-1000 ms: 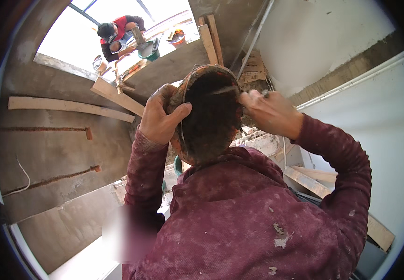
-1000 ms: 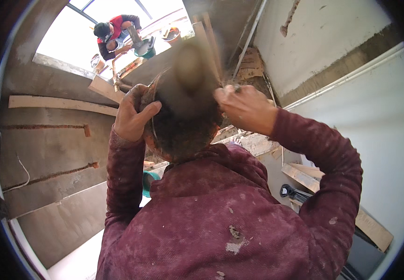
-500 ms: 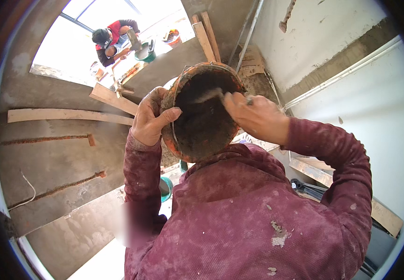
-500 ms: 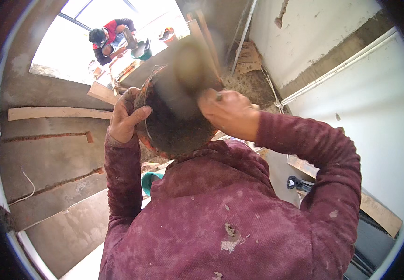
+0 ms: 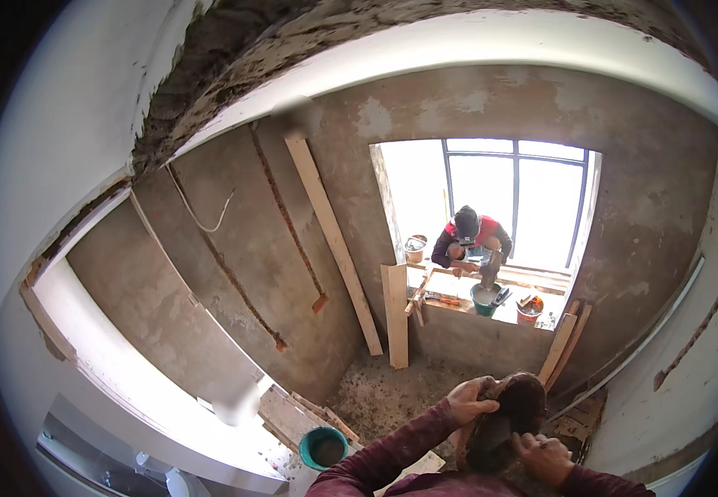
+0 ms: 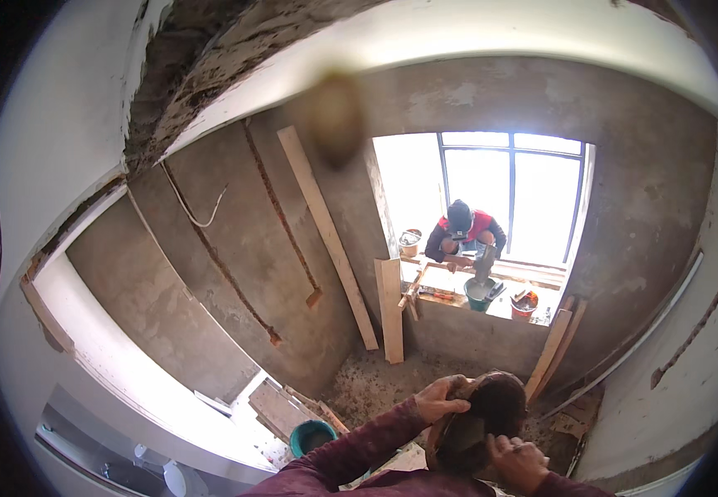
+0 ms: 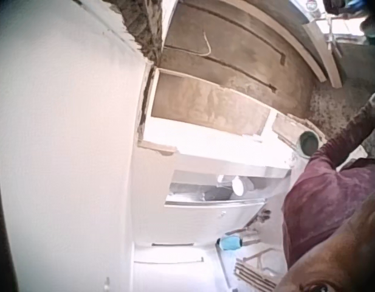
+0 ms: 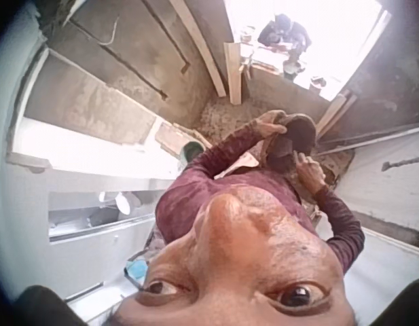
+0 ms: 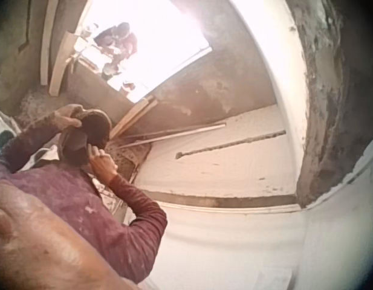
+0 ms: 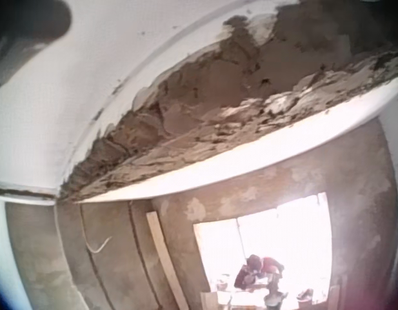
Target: The person applies plaster to the upper edge of a doorway using a trowel while holding a bucket of plaster by hand.
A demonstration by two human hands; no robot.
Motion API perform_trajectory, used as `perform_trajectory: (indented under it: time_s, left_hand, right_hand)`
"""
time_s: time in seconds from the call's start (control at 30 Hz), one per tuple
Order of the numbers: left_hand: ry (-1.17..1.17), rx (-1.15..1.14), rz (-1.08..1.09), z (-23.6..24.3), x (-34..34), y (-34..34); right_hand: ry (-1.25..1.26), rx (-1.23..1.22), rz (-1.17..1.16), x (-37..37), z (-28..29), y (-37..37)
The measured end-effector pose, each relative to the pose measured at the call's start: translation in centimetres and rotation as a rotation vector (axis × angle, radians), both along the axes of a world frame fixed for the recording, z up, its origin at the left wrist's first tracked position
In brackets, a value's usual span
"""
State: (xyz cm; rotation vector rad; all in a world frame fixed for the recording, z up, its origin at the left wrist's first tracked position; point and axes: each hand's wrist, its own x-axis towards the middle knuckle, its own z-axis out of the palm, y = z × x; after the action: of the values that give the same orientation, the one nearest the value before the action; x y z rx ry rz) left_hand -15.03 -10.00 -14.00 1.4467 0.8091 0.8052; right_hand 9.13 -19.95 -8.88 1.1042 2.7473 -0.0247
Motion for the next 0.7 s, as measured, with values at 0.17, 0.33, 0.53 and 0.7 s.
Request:
perform_trajectory:
  time_s: [0.17,0.33,0.53,0.7]
  left_hand:
    - [-0.029,-0.033,0.084,-1.4,-4.4,-0.5]
    - [-0.092,-0.021,0.144,-1.2,-5.5,-2.0]
    - [-0.100,0.028,0.413,2.8,-4.9,-5.8]
    - [0.083,0.001,0.634,1.7,-7.0,-7.6]
  right_hand:
    - [-0.023,0.017,0.135,-0.2,-3.0,1.7]
    - [-0.090,-0.201,0.033,-2.2,1.1,4.2]
    - [0.001,-0.277,0.124,1.3,-2.6,4.6]
    - [-0.133,0.276,0.325,3.7,-7.7,7.7]
